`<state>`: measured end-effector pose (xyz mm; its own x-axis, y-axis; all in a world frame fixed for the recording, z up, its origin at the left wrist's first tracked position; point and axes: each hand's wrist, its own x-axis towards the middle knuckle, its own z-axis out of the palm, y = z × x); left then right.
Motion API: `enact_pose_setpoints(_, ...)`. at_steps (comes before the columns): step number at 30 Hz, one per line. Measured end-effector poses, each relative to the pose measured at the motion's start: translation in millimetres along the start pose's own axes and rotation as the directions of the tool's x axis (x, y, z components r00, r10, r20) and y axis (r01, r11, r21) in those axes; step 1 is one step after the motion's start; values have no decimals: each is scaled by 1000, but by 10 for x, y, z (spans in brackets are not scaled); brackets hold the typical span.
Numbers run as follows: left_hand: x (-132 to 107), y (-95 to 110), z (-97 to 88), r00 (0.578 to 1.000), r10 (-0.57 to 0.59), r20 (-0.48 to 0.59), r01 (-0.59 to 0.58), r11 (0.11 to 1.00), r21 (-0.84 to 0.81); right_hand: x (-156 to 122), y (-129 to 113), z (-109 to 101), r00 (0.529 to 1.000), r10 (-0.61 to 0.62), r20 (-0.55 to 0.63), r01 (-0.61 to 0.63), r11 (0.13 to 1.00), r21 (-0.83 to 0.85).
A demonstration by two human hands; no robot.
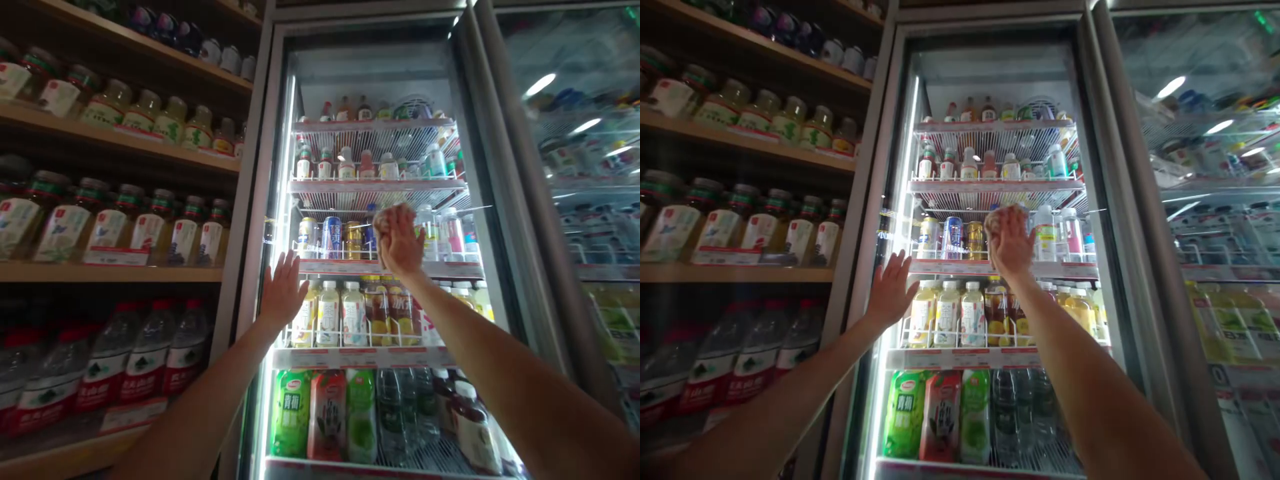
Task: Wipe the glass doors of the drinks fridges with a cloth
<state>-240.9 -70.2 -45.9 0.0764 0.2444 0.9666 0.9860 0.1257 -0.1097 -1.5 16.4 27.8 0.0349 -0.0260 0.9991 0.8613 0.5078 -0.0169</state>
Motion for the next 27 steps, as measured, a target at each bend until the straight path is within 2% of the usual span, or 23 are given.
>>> enact_pose_setpoints(1,-9,-9,8,1000,7,-5,-7,1000,-3,17,24,-3,996,87,-34,-87,996,5)
enact_pose_setpoints(2,-15,-14,15,1000,10,-9,-10,1000,-4,3,21,-4,994,103,-46,-102,995,13)
enact_pose_setpoints(3,-20,-16,23,1000,7,-11,-7,1000,-5,-43,-7,-3,998,45,-35,-44,999,19)
enact_pose_setpoints(4,-24,-16,31,1000,2,-11,-2,1000,-4,-111,-51,-3,996,-86,4,86,996,29)
enact_pose_setpoints(5,-29,-14,39,1000,-3,-12,3,1000,-5,-188,-95,-3,964,-260,59,257,965,49)
enact_pose_setpoints(6,-35,-13,47,1000,-5,-16,5,1000,-8,-259,-128,-5,900,-421,112,415,907,77)
enact_pose_setpoints(7,-42,-11,54,1000,-3,-22,2,1000,-14,-310,-139,-8,841,-521,146,511,853,100)
enact_pose_setpoints(8,-50,-9,61,1000,1,-29,-1,1000,-21,-335,-126,-13,828,-539,153,529,842,104)
enact_pose_setpoints(9,-60,-5,66,999,4,-37,-5,1000,-30,-336,-93,-19,868,-478,133,470,878,88)
enact_pose_setpoints(11,-80,6,69,999,0,-41,-2,999,-40,-307,-6,-29,977,-208,37,206,978,43)
enact_pose_setpoints(12,-91,13,69,999,-7,-37,5,999,-40,-307,25,-34,995,-101,1,101,994,34)
enact_pose_setpoints(13,-105,20,67,999,-17,-29,15,999,-38,-330,36,-41,998,-67,-6,67,997,30)
enact_pose_setpoints(14,-123,24,65,999,-24,-21,24,999,-36,-380,23,-49,993,-114,23,113,993,31)
enact_pose_setpoints(15,-146,24,65,1000,-27,-13,27,999,-33,-449,-8,-59,972,-224,76,222,974,40)
enact_pose_setpoints(17,-210,5,67,1000,-9,-7,9,1000,-28,-591,-102,-77,864,-469,184,461,883,88)
enact_pose_setpoints(18,-251,-15,69,1000,9,-7,-10,1000,-26,-632,-150,-80,820,-532,210,521,846,109)
enact_pose_setpoints(19,-295,-41,70,999,32,-10,-32,999,-22,-640,-195,-74,817,-535,213,524,844,113)
enact_pose_setpoints(20,-341,-72,69,998,55,-10,-55,998,-15,-614,-236,-60,858,-475,197,465,880,100)
enact_pose_setpoints(22,-431,-141,57,996,93,0,-93,996,6,-497,-323,-6,963,-234,131,228,972,55)
enact_pose_setpoints(24,-516,-216,30,993,121,15,-121,992,33,-381,-442,65,992,-84,95,80,996,49)
enact_pose_setpoints(25,-558,-257,13,991,131,21,-132,990,47,-347,-515,99,988,-111,103,104,992,64)
enact_pose_setpoints(26,-599,-302,-4,990,138,28,-140,988,60,-331,-594,127,971,-205,126,195,977,91)
enact_pose_setpoints(27,-642,-352,-20,990,140,33,-142,987,72,-326,-674,149,929,-337,152,319,939,128)
